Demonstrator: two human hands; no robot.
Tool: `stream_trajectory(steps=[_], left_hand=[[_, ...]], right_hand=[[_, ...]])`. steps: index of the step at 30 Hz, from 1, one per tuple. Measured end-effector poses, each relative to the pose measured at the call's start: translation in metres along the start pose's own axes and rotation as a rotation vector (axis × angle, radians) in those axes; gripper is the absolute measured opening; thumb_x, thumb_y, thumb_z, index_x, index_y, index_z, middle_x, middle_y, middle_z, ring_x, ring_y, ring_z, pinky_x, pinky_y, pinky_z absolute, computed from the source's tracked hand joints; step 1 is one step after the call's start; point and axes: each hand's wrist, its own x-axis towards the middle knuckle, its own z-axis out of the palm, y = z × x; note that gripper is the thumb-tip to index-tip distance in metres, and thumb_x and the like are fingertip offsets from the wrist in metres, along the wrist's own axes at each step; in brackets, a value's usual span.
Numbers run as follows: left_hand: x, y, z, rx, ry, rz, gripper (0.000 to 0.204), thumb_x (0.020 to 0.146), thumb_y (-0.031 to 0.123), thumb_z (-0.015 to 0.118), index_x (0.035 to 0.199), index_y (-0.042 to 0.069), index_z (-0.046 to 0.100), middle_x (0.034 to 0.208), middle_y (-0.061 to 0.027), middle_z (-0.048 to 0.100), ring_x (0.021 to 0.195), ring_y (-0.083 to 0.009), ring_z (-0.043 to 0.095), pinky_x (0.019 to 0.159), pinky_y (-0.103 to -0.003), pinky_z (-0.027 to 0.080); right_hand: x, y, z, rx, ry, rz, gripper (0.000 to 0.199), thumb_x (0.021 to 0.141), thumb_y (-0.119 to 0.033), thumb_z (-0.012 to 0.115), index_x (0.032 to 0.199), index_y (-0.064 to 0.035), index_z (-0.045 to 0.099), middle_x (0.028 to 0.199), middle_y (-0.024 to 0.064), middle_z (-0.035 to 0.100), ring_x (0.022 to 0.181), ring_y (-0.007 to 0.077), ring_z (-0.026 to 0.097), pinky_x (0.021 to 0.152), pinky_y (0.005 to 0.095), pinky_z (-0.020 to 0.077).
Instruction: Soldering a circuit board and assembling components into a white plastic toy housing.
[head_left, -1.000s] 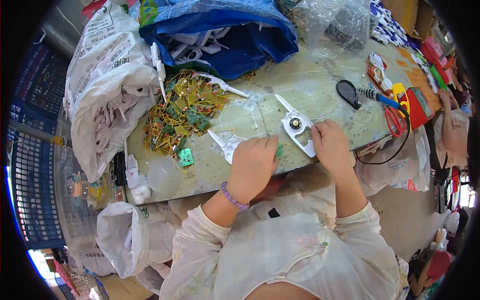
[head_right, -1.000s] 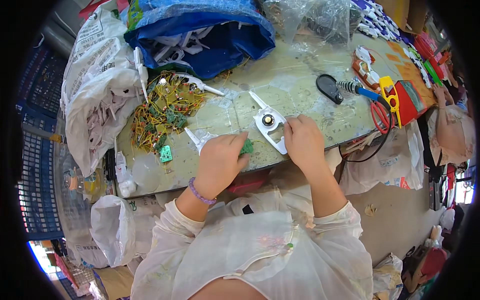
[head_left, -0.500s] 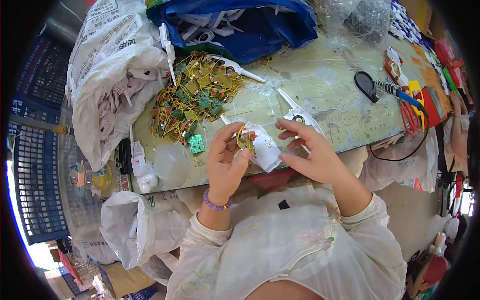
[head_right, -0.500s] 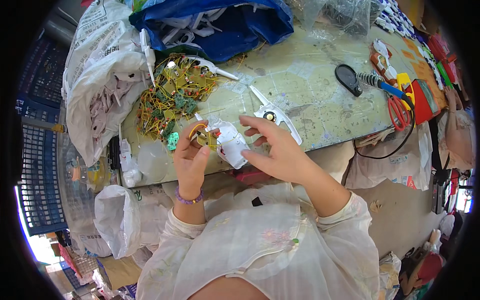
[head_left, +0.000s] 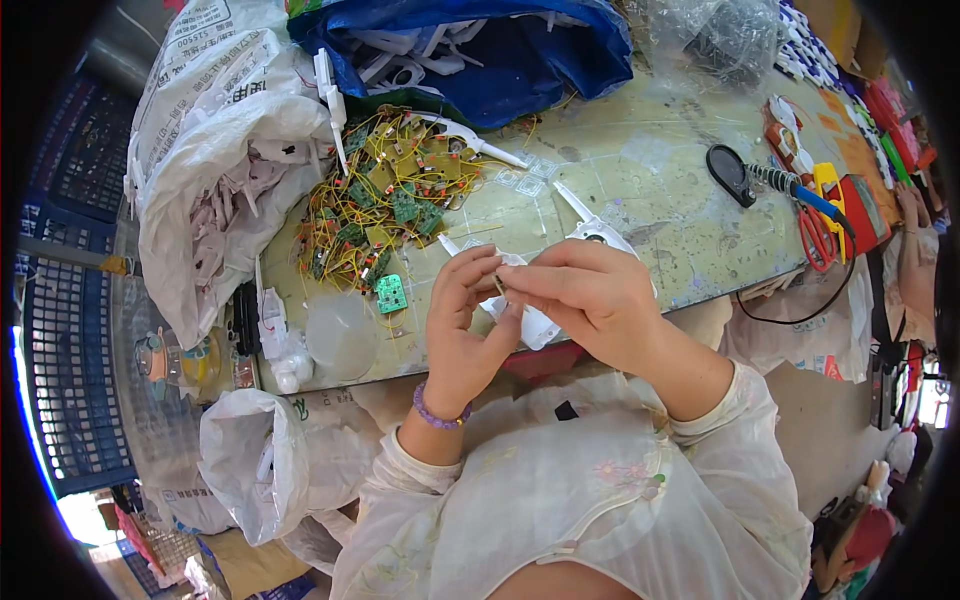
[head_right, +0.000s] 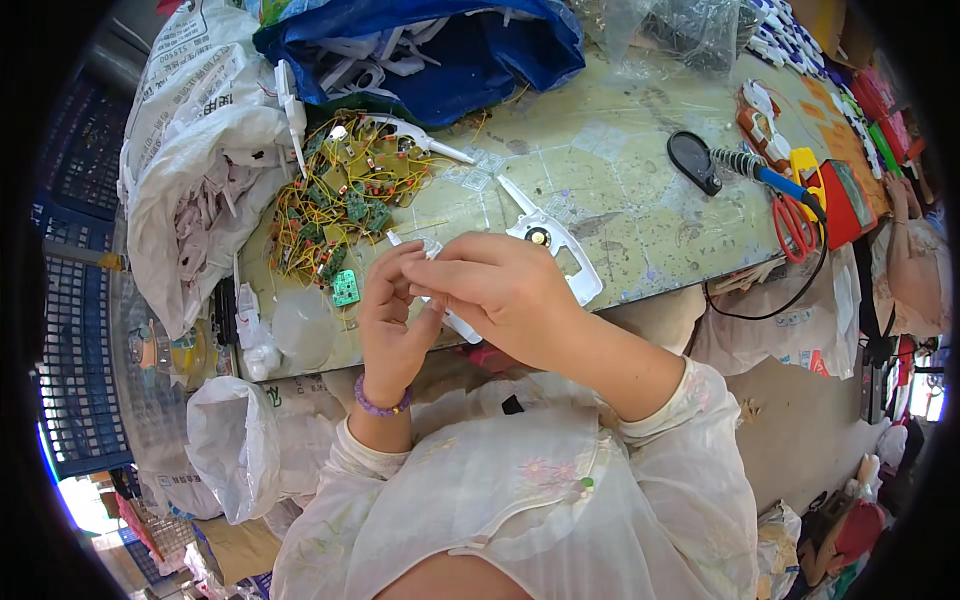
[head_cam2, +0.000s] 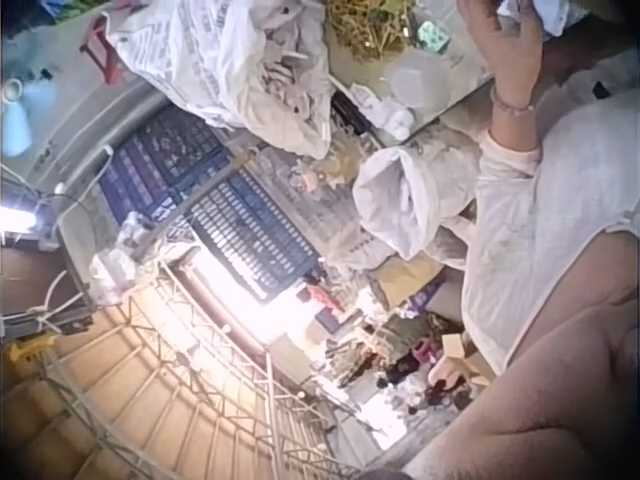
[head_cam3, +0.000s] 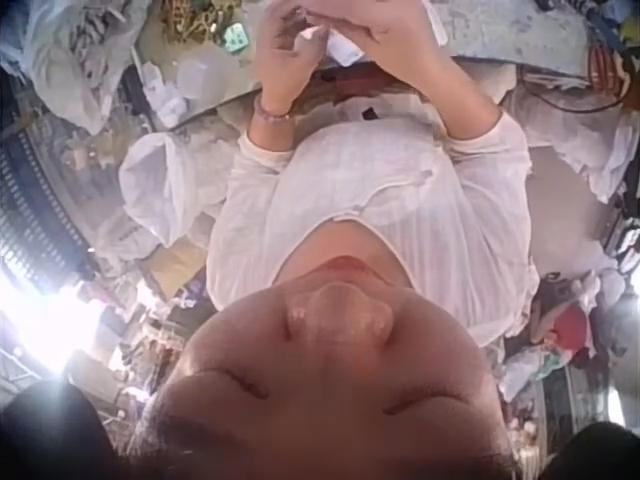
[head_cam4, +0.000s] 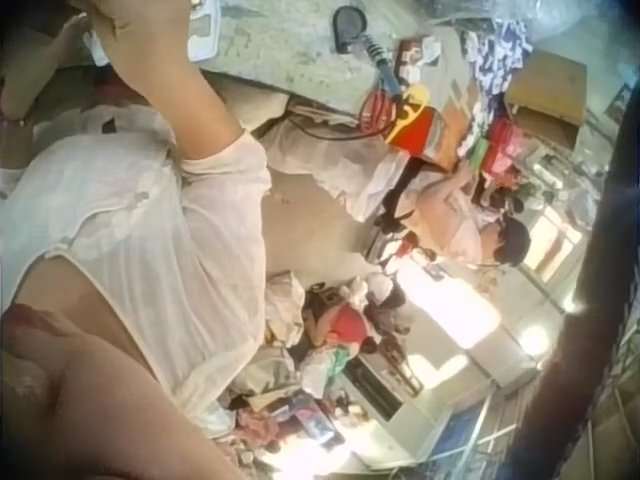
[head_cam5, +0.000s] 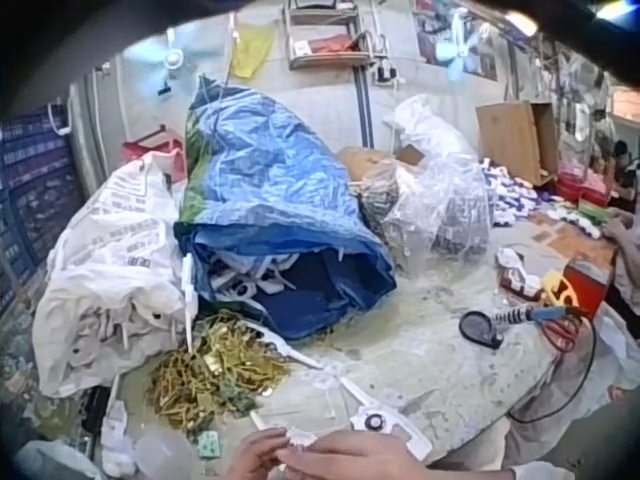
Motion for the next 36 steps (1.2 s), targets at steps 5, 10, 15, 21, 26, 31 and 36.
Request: stream_trajectory(steps=[5, 10, 15, 21, 26, 31, 36], left_hand=[[0.004, 0.020, -0.010, 0.335, 0.080, 0.182, 0.054, 0.073, 0.004, 0.068, 0.125, 0.003, 0.051, 0.135, -0.0154, 0.047, 0.114, -0.0291, 0.054, 0.102, -0.041, 0.038], [0.014, 0.029, -0.019, 0.193, -0.120, 0.031, 0.023, 0.078, 0.000, 0.062, 0.099, 0.006, 0.069, 0.092, -0.0059, 0.071, 0.091, -0.0192, 0.066, 0.105, -0.047, 0.033], [0.019, 0.022, -0.009, 0.093, -0.162, 0.049, 0.017, 0.079, 0.001, 0.063, 0.094, 0.006, 0.070, 0.089, -0.0054, 0.071, 0.087, -0.0175, 0.066, 0.104, -0.047, 0.034], [0.021, 0.019, -0.001, 0.115, -0.218, -0.055, 0.011, 0.076, 0.005, 0.068, 0.087, 0.004, 0.069, 0.085, -0.0056, 0.070, 0.084, -0.0172, 0.065, 0.096, -0.039, 0.043], [0.016, 0.017, 0.006, 0.088, -0.040, -0.194, 0.006, 0.078, 0.004, 0.066, 0.083, 0.000, 0.068, 0.079, -0.0052, 0.065, 0.073, -0.0134, 0.060, 0.069, -0.025, 0.046], [0.021, 0.017, 0.023, 0.107, -0.052, -0.205, 0.007, 0.081, 0.003, 0.062, 0.087, -0.002, 0.063, 0.082, -0.0065, 0.063, 0.073, -0.0137, 0.058, 0.069, -0.026, 0.046], [0.027, 0.031, 0.050, 0.321, -0.164, -0.215, 0.009, 0.085, 0.004, 0.059, 0.092, -0.002, 0.059, 0.084, -0.0091, 0.061, 0.073, -0.0171, 0.056, 0.068, -0.028, 0.046]], right_hand=[[0.001, -0.001, 0.003, 0.093, -0.051, 0.025, 0.034, 0.072, 0.002, 0.072, 0.104, -0.0099, 0.070, 0.089, 0.0078, 0.064, 0.078, 0.0225, 0.064, 0.064, 0.0296, 0.0506], [-0.005, -0.002, 0.007, 0.102, -0.035, -0.027, 0.034, 0.073, 0.001, 0.073, 0.104, -0.0124, 0.071, 0.087, 0.0056, 0.060, 0.076, 0.0199, 0.061, 0.062, 0.0278, 0.0491], [-0.015, -0.003, 0.008, 0.134, 0.094, 0.076, 0.032, 0.074, -0.004, 0.075, 0.105, -0.0128, 0.071, 0.086, 0.0051, 0.059, 0.071, 0.0167, 0.058, 0.059, 0.0259, 0.0467], [-0.034, 0.007, 0.008, 0.159, 0.116, 0.144, 0.038, 0.073, -0.008, 0.077, 0.110, -0.0108, 0.068, 0.088, 0.0070, 0.060, 0.072, 0.0170, 0.059, 0.059, 0.0268, 0.0470], [-0.056, 0.008, -0.019, -0.326, 0.097, 0.149, 0.039, 0.071, -0.018, 0.075, 0.106, -0.0052, 0.063, 0.085, 0.0087, 0.059, 0.077, 0.0255, 0.058, 0.066, 0.0353, 0.0469], [-0.092, 0.022, -0.027, -0.576, -0.011, 0.219, 0.029, 0.071, -0.013, 0.072, 0.099, -0.0070, 0.064, 0.081, 0.0048, 0.059, 0.079, 0.0242, 0.057, 0.076, 0.0377, 0.0425], [-0.095, 0.024, -0.033, -0.399, 0.182, 0.177, 0.025, 0.070, -0.008, 0.073, 0.093, -0.0050, 0.064, 0.082, 0.0056, 0.062, 0.079, 0.0255, 0.058, 0.073, 0.0378, 0.0443]])
